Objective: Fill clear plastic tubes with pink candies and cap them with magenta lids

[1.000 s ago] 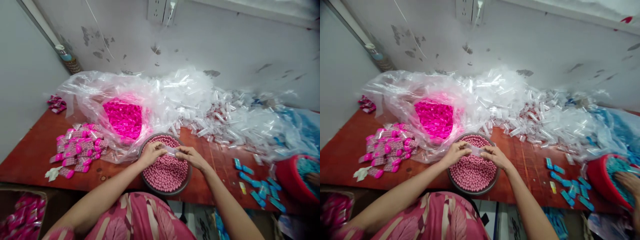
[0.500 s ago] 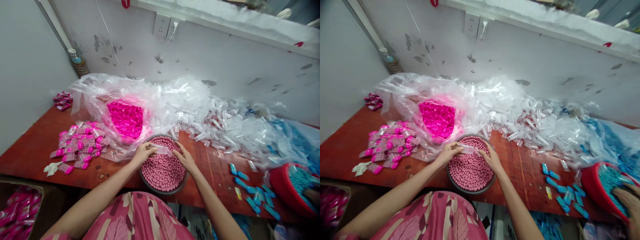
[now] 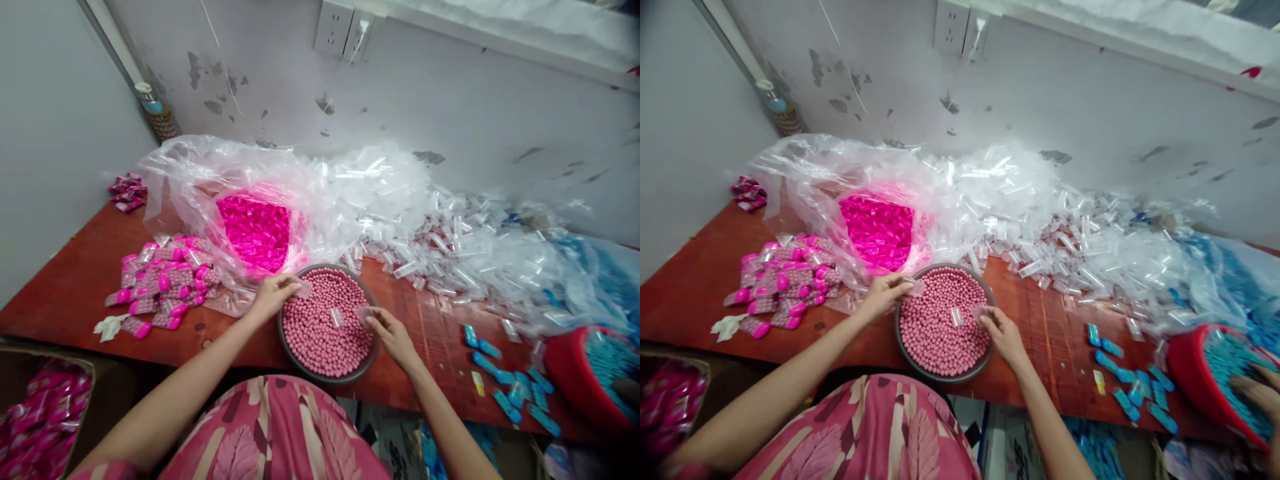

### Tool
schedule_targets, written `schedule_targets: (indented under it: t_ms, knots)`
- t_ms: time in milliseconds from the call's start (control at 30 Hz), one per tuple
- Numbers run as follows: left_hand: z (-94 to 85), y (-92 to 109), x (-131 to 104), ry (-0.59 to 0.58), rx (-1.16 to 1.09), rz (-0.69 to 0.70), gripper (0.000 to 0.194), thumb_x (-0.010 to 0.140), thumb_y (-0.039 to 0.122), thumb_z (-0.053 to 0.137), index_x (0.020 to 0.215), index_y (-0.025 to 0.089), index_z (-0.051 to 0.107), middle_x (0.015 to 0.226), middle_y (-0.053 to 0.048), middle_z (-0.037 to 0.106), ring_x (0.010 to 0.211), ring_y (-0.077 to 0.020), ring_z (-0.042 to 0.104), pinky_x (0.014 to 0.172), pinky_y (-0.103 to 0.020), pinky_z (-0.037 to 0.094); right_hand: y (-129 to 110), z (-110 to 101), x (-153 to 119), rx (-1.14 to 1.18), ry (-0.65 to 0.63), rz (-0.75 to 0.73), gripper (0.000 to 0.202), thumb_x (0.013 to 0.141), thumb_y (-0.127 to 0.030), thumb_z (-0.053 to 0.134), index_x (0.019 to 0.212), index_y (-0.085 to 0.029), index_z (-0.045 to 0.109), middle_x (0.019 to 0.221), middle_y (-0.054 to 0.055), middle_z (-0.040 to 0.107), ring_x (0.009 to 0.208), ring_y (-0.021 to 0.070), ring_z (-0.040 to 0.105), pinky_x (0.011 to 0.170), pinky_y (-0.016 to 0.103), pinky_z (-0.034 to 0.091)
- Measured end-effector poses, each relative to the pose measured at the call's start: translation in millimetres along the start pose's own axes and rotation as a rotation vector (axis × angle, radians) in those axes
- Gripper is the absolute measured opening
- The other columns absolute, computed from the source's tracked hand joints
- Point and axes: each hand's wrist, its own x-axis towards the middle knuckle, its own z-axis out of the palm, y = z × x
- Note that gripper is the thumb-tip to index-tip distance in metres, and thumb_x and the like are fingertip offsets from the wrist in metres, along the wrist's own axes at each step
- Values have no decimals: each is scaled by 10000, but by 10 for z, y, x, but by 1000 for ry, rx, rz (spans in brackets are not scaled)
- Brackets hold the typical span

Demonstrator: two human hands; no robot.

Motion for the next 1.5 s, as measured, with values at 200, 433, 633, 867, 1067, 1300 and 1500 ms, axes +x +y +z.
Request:
schedule_targets:
  t_ms: [200, 433, 633, 867, 1067, 1300, 1500]
  knots:
    - [429, -163, -99, -362, 489, 273, 307, 638, 221, 609, 944, 202, 631, 955, -41, 648, 889, -202, 564, 820, -295, 401, 126, 336, 518, -598, -1, -133, 207, 798, -163, 354, 866, -150, 549, 931, 137, 562, 901, 233, 478, 797, 361, 340]
    - [214, -309, -281, -226, 564, 194, 298, 734, 256, 504, 998, 170, 612, 949, -68, 654, 841, -190, 589, 768, -281, 425, 166, 914, 915, -406, -134, -202, 135, 667, -84, 431, 623, -163, 531, 697, 63, 575, 748, 185, 488, 700, 272, 357]
    - [178, -433, -181, -42, 431, 121, 372, 716, 238, 520, 1078, 161, 555, 1027, -82, 622, 873, -192, 583, 810, -315, 421, 177, 931, 775, -107, -146, -195, 149, 731, -185, 383, 803, -169, 513, 744, 3, 557, 721, 150, 496, 642, 249, 401]
    - [466, -374, -50, -102, 323, 176, 291, 739, 270, 496, 1001, 183, 589, 963, -37, 639, 875, -175, 570, 799, -283, 414, -47, 891, 566, 308, -157, -135, 220, 722, -348, 524, 872, -193, 482, 840, 20, 564, 791, 158, 529, 702, 284, 443]
    - [430, -294, -2, -193, 164, 220, 228, 756, 250, 469, 900, 154, 618, 911, -28, 644, 845, -158, 569, 777, -246, 402, -308, 662, 455, 226, -137, -209, 382, 726, -313, 547, 1085, -227, 446, 1010, 47, 552, 883, 171, 540, 786, 325, 432]
    - [344, -322, 13, -305, 153, 143, 215, 729, 260, 505, 835, 135, 644, 763, -14, 640, 725, -154, 560, 675, -229, 413, -517, 481, 481, -113, -238, -455, 237, 793, -289, 467, 1011, -228, 535, 946, 55, 599, 866, 177, 549, 768, 312, 420]
    - [225, -321, -42, -271, 131, 144, 210, 728, 264, 510, 835, 152, 652, 825, -20, 656, 798, -171, 571, 740, -246, 411, -414, 514, 505, -82, -261, -268, 185, 766, -373, 491, 847, -217, 550, 668, 7, 580, 595, 144, 546, 565, 256, 438]
